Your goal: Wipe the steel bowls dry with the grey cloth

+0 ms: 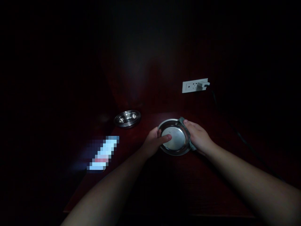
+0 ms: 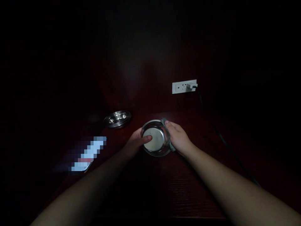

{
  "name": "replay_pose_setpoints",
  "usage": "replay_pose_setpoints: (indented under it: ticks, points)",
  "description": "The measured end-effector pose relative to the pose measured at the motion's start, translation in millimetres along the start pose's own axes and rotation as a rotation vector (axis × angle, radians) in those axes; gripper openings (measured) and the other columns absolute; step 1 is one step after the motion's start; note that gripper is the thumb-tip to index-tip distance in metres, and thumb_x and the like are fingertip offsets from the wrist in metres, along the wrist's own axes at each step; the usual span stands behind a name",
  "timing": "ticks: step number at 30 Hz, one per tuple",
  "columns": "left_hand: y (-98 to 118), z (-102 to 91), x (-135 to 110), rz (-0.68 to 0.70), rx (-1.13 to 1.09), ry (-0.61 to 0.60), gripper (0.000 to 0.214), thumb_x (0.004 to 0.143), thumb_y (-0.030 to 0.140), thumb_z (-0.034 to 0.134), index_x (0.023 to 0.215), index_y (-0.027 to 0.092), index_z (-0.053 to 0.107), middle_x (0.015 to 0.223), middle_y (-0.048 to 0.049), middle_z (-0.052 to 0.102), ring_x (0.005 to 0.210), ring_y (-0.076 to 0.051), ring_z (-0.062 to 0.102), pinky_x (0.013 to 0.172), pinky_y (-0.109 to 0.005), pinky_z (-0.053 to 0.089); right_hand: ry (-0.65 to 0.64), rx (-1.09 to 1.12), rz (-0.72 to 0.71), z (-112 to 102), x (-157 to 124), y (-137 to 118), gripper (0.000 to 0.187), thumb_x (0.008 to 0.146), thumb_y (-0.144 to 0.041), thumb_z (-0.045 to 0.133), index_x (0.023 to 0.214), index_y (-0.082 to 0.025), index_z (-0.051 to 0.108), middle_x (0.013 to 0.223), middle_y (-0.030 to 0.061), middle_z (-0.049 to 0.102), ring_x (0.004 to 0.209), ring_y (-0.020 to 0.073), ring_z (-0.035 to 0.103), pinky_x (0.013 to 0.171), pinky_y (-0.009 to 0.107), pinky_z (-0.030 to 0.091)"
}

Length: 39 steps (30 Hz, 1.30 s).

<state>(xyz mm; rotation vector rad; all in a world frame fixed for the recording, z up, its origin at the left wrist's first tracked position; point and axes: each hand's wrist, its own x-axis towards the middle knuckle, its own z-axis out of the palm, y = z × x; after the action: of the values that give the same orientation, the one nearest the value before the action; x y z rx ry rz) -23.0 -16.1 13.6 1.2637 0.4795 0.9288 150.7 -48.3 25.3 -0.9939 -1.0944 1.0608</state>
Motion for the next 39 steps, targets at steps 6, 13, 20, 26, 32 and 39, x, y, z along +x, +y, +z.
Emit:
replay_pose_setpoints:
  ticks: [6, 13, 20, 26, 32, 39]
  points:
    - [2, 0.4, -1, 0.007, 0.008, -0.042, 0.049, 0.067, 0.028, 0.079, 0.11, 0.012, 0.062, 0.101, -0.0098, 0.07, 0.084, -0.018, 0.064, 0.077, -0.03, 0.048, -0.018, 0.009, 0.005, 0, -1, 0, 0.042, 0.071, -0.063, 0.068, 0.069, -0.021, 0.063, 0.057, -0.0003, 0.063, 0.051, 0.0135, 0.057, 0.05, 0.024, 0.048]
    - [8, -0.5, -3, -0.036, 0.043, -0.044, 0.049, 0.063, 0.027, 0.082, 0.107, 0.014, 0.063, 0.097, -0.0083, 0.071, 0.086, -0.021, 0.065, 0.079, -0.033, 0.049, -0.055, -0.032, 0.013, 1, -3, -2, 0.044, 0.069, -0.064, 0.068, 0.066, -0.022, 0.06, 0.056, -0.0007, 0.061, 0.05, 0.0132, 0.054, 0.048, 0.025, 0.046]
    - [9, -2.2, -3, -0.054, 0.056, -0.065, 0.051, 0.062, 0.027, 0.083, 0.107, 0.014, 0.062, 0.097, -0.0088, 0.071, 0.083, -0.021, 0.066, 0.077, -0.033, 0.049, -0.101, -0.07, -0.014, -1, -2, -1, 0.043, 0.071, -0.064, 0.066, 0.067, -0.022, 0.06, 0.057, -0.001, 0.06, 0.051, 0.0126, 0.052, 0.048, 0.025, 0.044]
    - [11, -3.4, -3, -0.051, 0.074, -0.077, 0.052, 0.062, 0.028, 0.083, 0.108, 0.014, 0.062, 0.099, -0.0099, 0.071, 0.085, -0.023, 0.067, 0.078, -0.035, 0.049, -0.145, -0.11, -0.038, -4, 0, 0, 0.044, 0.074, -0.064, 0.064, 0.067, -0.021, 0.059, 0.058, -0.0012, 0.059, 0.051, 0.0115, 0.051, 0.048, 0.023, 0.043]
    - [11, -4.6, -4, -0.035, 0.099, -0.06, 0.051, 0.062, 0.03, 0.083, 0.105, 0.013, 0.063, 0.097, -0.0094, 0.071, 0.083, -0.022, 0.066, 0.076, -0.034, 0.049, -0.17, -0.177, -0.055, -4, -2, -3, 0.048, 0.074, -0.066, 0.062, 0.064, -0.02, 0.057, 0.055, -0.0015, 0.055, 0.049, 0.0111, 0.049, 0.046, 0.023, 0.041]
    - [14, -5.3, -6, -0.052, 0.076, -0.065, 0.048, 0.061, 0.029, 0.083, 0.103, 0.014, 0.064, 0.094, -0.0076, 0.071, 0.081, -0.02, 0.065, 0.076, -0.032, 0.048, -0.216, -0.283, -0.092, -4, -2, -5, 0.048, 0.079, -0.065, 0.057, 0.063, -0.019, 0.057, 0.057, -0.0003, 0.057, 0.049, 0.0113, 0.049, 0.046, 0.023, 0.041]
